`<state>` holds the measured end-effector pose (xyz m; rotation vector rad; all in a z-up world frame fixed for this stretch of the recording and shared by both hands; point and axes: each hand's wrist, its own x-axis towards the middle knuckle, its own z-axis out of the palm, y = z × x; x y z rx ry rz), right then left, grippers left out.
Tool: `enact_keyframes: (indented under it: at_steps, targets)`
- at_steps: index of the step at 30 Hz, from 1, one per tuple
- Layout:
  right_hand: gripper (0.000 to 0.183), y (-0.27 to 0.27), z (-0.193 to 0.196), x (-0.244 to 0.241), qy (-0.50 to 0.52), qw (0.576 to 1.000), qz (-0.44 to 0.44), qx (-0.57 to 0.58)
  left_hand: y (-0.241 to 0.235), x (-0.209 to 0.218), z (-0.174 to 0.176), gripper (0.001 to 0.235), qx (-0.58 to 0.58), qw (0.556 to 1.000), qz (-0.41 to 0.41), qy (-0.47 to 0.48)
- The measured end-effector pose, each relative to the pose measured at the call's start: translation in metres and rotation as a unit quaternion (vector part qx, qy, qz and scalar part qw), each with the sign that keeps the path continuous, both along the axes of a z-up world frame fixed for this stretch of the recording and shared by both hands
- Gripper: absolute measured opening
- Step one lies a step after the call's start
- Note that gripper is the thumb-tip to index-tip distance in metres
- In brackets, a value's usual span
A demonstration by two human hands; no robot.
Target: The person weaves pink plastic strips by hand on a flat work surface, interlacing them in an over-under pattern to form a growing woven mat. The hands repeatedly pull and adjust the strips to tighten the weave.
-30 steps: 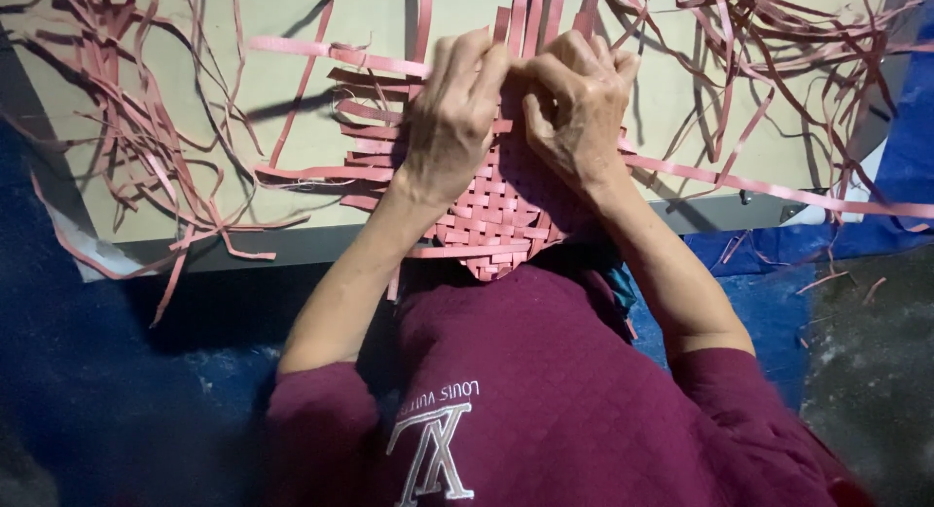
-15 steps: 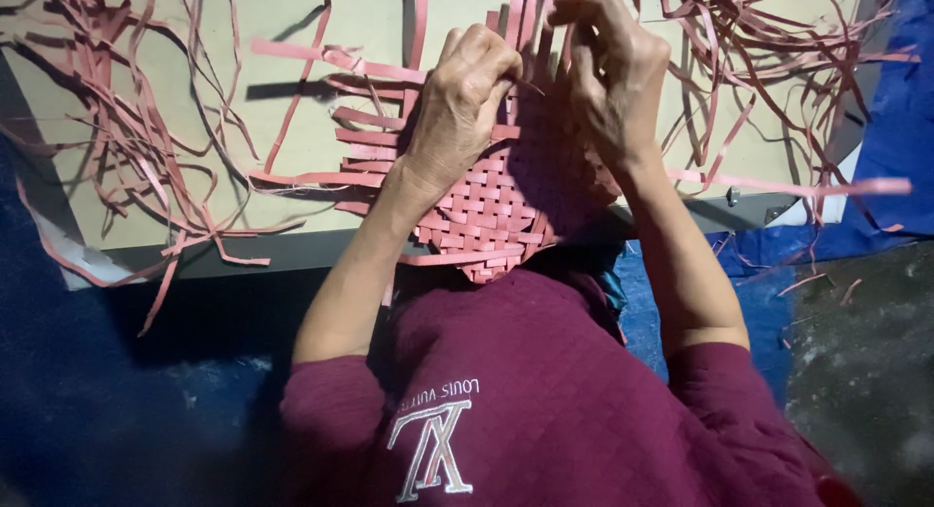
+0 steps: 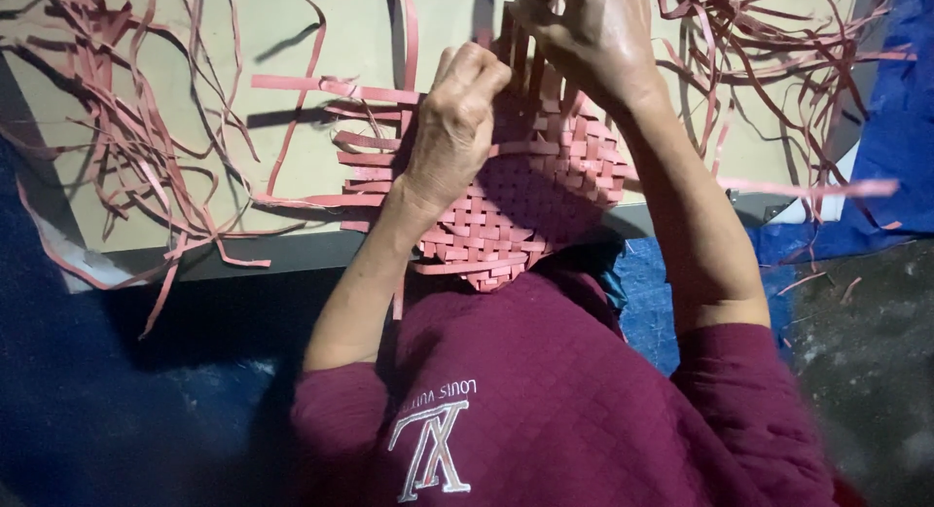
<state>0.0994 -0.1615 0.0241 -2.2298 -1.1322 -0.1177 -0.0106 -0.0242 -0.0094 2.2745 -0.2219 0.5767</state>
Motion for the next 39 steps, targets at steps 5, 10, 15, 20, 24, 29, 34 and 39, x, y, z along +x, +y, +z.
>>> enact_keyframes:
  at_steps: [5,10,15,20,24,29,34,39]
  targets:
    - [0.015,-0.002,0.017,-0.021,0.042,0.998,-0.005,0.053,0.004,0.004,-0.006,0.023,-0.054,0.998,-0.017,0.022]
    - [0.005,-0.023,0.028,-0.061,0.063,0.992,0.020,0.107,-0.001,0.007,-0.009,0.016,-0.041,0.997,0.002,0.072]
    - [0.018,-0.038,0.006,-0.069,0.145,0.967,0.045,0.205,-0.003,0.011,-0.005,0.012,0.006,0.995,0.027,0.093]
    - [0.003,-0.042,0.002,-0.070,0.256,0.925,0.050,0.277,0.001,0.014,-0.008,0.016,-0.055,0.992,-0.002,0.116]
    - [0.026,-0.031,0.008,-0.074,0.128,0.972,-0.022,0.198,-0.002,0.009,-0.010,0.022,-0.030,0.997,0.008,0.071]
    - [0.046,-0.035,-0.031,-0.074,-0.001,0.997,-0.065,0.035,-0.003,-0.008,-0.008,0.037,-0.001,0.994,-0.016,0.104]
    - [0.040,-0.034,-0.032,-0.071,-0.023,0.999,-0.017,0.024,0.000,-0.008,-0.006,0.041,0.117,0.992,-0.014,0.046]
    - [0.038,-0.033,-0.029,-0.070,-0.017,1.000,-0.016,0.014,0.001,-0.008,-0.006,0.043,0.114,0.992,-0.032,0.045]
